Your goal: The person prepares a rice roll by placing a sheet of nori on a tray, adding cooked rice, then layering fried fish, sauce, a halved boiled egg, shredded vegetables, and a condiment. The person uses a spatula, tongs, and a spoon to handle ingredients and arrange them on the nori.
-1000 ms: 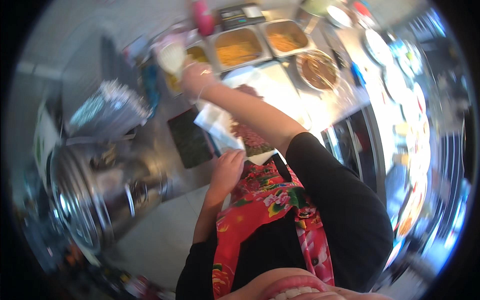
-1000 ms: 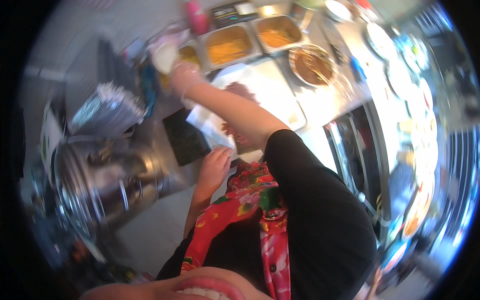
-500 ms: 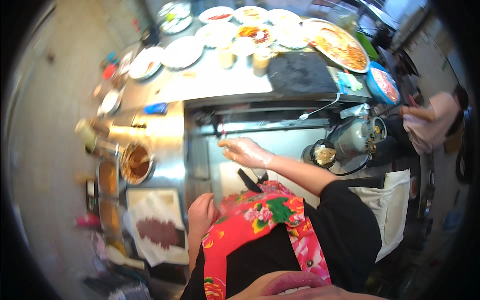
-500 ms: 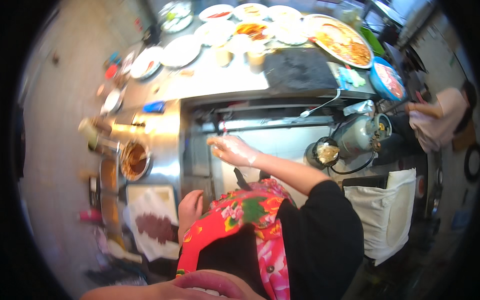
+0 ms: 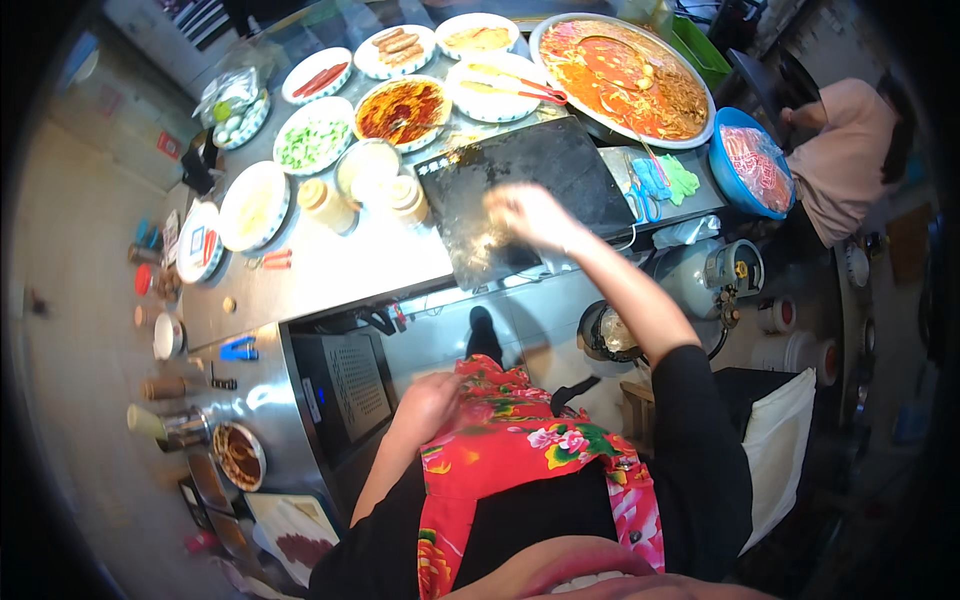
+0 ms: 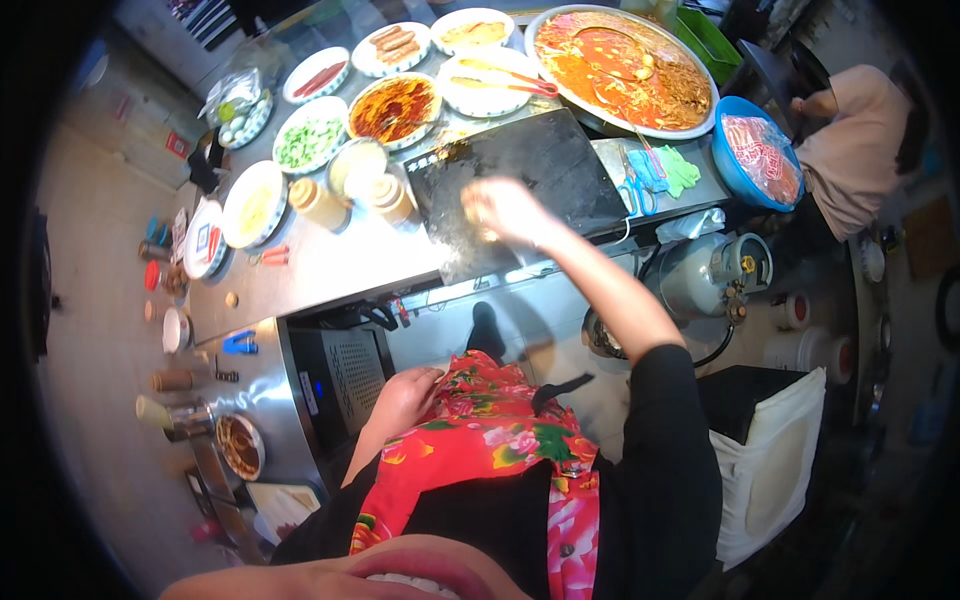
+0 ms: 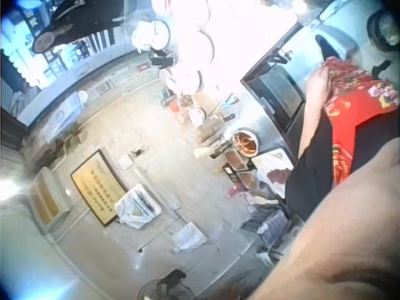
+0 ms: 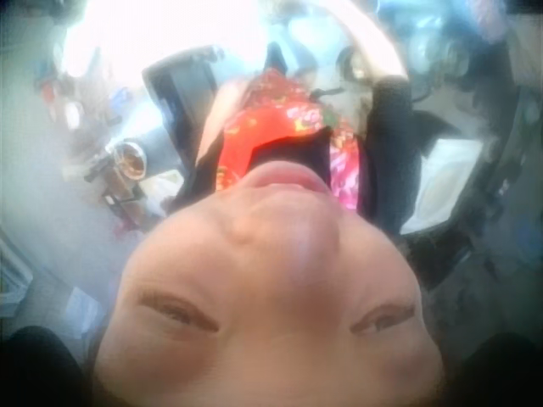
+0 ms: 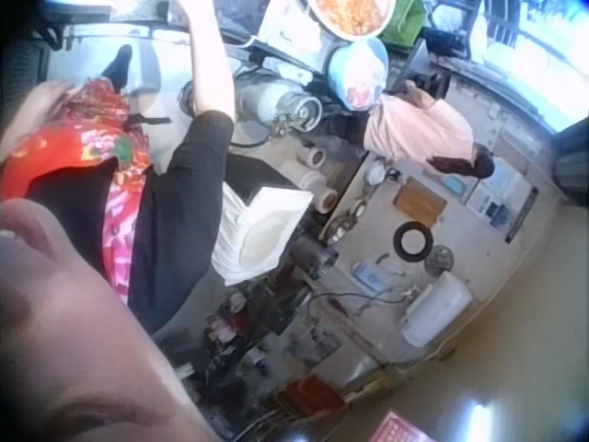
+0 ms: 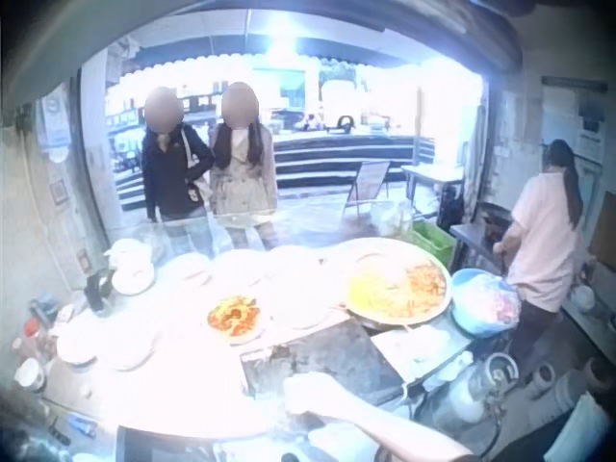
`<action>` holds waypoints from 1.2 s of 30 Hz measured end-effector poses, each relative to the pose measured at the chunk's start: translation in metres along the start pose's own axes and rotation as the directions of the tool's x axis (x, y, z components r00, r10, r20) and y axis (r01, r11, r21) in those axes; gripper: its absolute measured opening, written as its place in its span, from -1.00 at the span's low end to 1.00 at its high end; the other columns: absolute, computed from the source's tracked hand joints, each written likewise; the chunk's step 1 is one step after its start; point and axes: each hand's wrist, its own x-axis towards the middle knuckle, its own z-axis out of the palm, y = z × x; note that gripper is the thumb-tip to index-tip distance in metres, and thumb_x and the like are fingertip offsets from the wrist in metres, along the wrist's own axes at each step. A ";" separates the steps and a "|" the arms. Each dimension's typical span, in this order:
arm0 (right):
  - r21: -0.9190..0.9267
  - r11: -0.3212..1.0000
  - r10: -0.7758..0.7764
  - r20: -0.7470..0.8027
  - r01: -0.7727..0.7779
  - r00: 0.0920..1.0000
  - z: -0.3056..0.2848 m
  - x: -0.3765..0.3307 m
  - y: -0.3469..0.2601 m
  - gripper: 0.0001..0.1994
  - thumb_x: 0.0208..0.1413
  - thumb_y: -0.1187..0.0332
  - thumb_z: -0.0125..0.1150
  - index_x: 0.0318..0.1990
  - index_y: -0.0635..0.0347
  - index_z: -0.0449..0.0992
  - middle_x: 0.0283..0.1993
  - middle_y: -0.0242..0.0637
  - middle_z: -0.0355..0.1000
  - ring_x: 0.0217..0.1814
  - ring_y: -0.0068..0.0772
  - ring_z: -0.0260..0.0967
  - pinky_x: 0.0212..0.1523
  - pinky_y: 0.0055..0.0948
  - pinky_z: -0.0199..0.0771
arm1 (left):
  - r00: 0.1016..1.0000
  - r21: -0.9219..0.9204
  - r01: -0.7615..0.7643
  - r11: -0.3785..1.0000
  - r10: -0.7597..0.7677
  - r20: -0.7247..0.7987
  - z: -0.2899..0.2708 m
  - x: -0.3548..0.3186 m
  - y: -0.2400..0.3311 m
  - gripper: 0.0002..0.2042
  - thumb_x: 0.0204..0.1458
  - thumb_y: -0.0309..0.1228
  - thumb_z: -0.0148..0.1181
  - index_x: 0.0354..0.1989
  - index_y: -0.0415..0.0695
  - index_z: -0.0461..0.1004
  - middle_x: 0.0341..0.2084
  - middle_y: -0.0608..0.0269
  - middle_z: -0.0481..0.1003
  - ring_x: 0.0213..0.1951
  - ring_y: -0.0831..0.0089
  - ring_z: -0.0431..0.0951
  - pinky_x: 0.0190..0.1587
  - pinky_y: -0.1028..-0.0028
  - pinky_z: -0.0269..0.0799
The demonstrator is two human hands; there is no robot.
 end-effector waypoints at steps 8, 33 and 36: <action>-0.813 0.533 0.206 -0.144 -0.234 0.968 -0.102 0.276 0.128 -0.73 0.21 0.33 -0.02 -0.10 0.19 0.59 -0.05 -0.04 0.56 0.03 0.02 0.52 0.02 -0.07 0.49 | 0.977 0.039 0.163 0.986 -0.156 -0.147 -0.027 0.100 -0.058 -0.77 0.05 -0.54 0.15 -0.10 -0.28 0.52 -0.29 -0.11 0.55 -0.24 -0.06 0.55 -0.17 0.12 0.48; -0.979 0.203 0.513 0.085 -0.025 0.854 -0.276 0.255 0.242 -0.76 -0.10 0.48 0.33 -0.20 0.28 0.66 -0.16 -0.04 0.61 -0.08 -0.01 0.60 -0.20 -0.15 0.63 | 0.430 -0.339 0.868 0.363 -0.890 0.150 0.184 0.084 -0.081 -0.76 0.18 -0.40 0.10 -0.06 -0.25 0.54 -0.36 0.02 0.65 -0.29 0.27 0.69 -0.19 0.36 0.54; -0.948 0.312 0.455 0.209 0.066 0.866 -0.304 0.257 0.247 -0.72 -0.04 0.47 0.27 -0.14 0.37 0.61 -0.13 0.09 0.57 -0.07 0.05 0.58 -0.14 -0.09 0.60 | 0.399 -0.369 0.872 0.322 -0.904 0.152 0.198 0.090 -0.066 -0.75 0.18 -0.40 0.10 -0.05 -0.25 0.54 -0.33 0.01 0.65 -0.25 0.28 0.69 -0.17 0.38 0.54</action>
